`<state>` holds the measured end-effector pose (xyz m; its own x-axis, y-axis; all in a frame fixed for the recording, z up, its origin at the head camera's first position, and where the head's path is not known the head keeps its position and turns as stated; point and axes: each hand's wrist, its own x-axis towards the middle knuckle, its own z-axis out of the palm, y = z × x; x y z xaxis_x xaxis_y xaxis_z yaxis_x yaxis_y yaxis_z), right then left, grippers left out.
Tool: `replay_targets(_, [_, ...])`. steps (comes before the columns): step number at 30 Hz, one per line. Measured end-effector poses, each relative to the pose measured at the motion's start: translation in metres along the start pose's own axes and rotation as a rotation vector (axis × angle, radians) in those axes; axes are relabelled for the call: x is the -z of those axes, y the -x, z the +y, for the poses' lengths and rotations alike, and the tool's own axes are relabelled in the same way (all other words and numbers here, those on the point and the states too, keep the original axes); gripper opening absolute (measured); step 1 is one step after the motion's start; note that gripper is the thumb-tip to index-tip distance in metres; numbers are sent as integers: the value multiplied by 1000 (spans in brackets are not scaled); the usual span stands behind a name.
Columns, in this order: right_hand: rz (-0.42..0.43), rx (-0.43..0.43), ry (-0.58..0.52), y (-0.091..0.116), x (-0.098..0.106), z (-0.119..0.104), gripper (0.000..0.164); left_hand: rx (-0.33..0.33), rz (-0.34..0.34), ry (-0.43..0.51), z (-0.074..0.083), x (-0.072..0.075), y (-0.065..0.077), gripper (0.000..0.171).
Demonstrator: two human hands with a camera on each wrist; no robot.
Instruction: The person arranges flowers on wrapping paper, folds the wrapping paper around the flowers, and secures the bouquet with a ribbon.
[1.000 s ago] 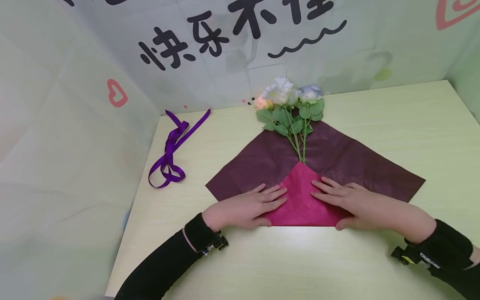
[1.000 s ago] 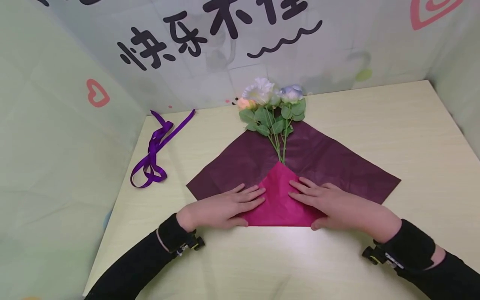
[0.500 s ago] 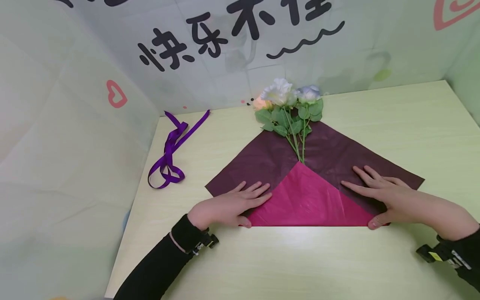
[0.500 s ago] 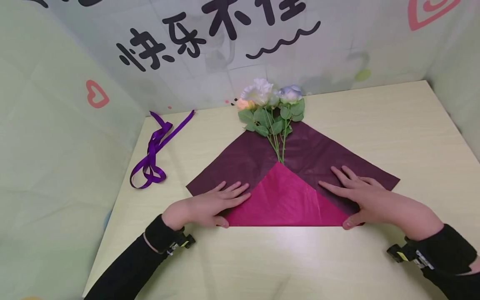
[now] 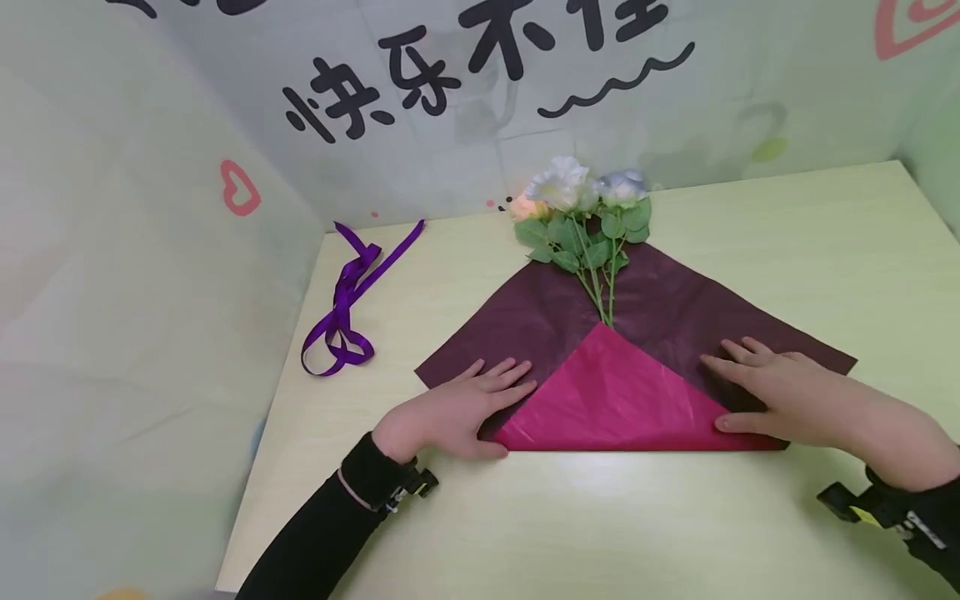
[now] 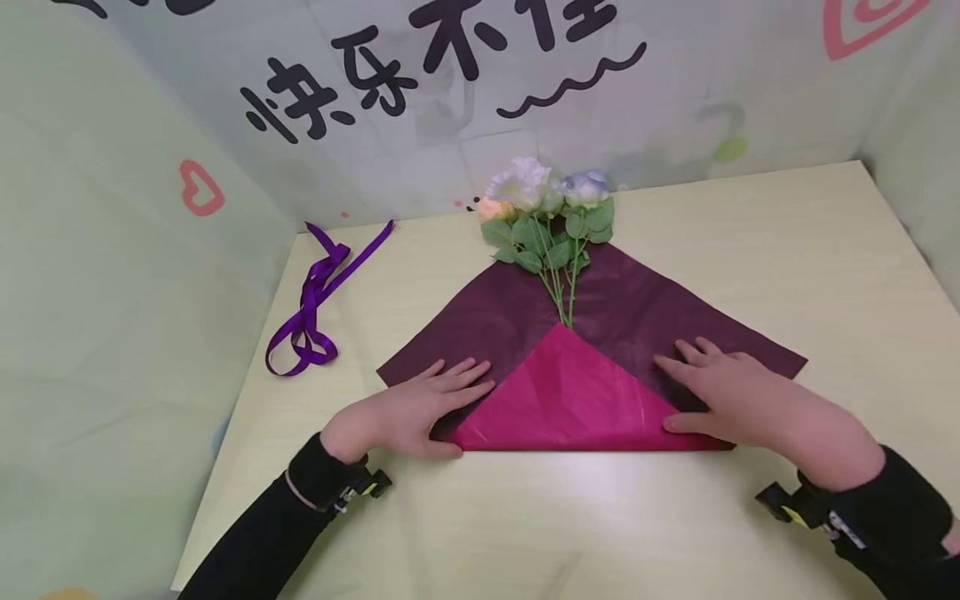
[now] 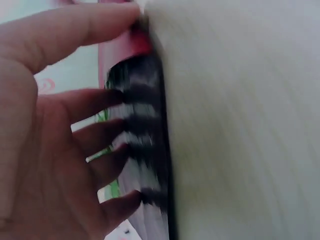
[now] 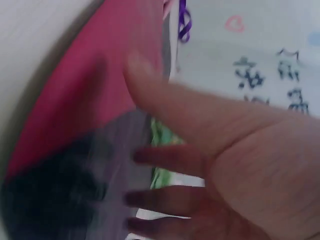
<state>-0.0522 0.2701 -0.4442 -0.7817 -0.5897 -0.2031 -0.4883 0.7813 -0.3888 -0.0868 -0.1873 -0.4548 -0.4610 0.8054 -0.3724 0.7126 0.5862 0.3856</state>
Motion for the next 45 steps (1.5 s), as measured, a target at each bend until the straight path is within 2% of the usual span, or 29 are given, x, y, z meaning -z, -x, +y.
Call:
replay_targets(4, [298,340,68,-24,-8,-36,57,34,39,-114,13,1,0,100])
replay_targets(6, [342,475,67,-35,-17,-49,51,46,58,-166,17,2,0,100])
replay_targets(8, [289,518,64,-42,-25,-58,48,52,75,-209,21,2,1,99])
replay_targets(12, [207,495,119,-50,-41,-65,47,59,78,-298,28,2,2,99])
replay_targets(15, [213,497,165,-53,-49,-65,50,60,66,-340,32,3,2,94])
replay_targets(19, [231,504,197,-53,-53,-63,49,33,65,-364,35,6,2,72])
replay_targets(23, [247,516,210,-53,-55,-61,51,-2,96,-403,37,12,3,52])
replay_targets(26, [249,515,212,-52,-57,-61,58,-52,166,-453,39,19,3,41])
replay_targets(30, [280,518,204,-51,-60,-62,62,-124,310,-542,43,28,-1,27])
replay_targets(33, [334,527,171,-53,-64,-67,57,-148,395,-598,48,34,-8,19])
replay_targets(35, [366,515,131,-55,-67,-72,51,-149,426,-621,51,37,-16,15])
replay_targets(38, [380,447,54,-60,-71,-81,42,-148,468,-639,55,41,-29,14])
replay_targets(43, [367,271,-75,-68,-74,-95,29,-153,574,-662,62,44,-52,17])
replay_targets(45, [369,219,-124,-71,-73,-98,30,-164,620,-676,64,44,-60,20])
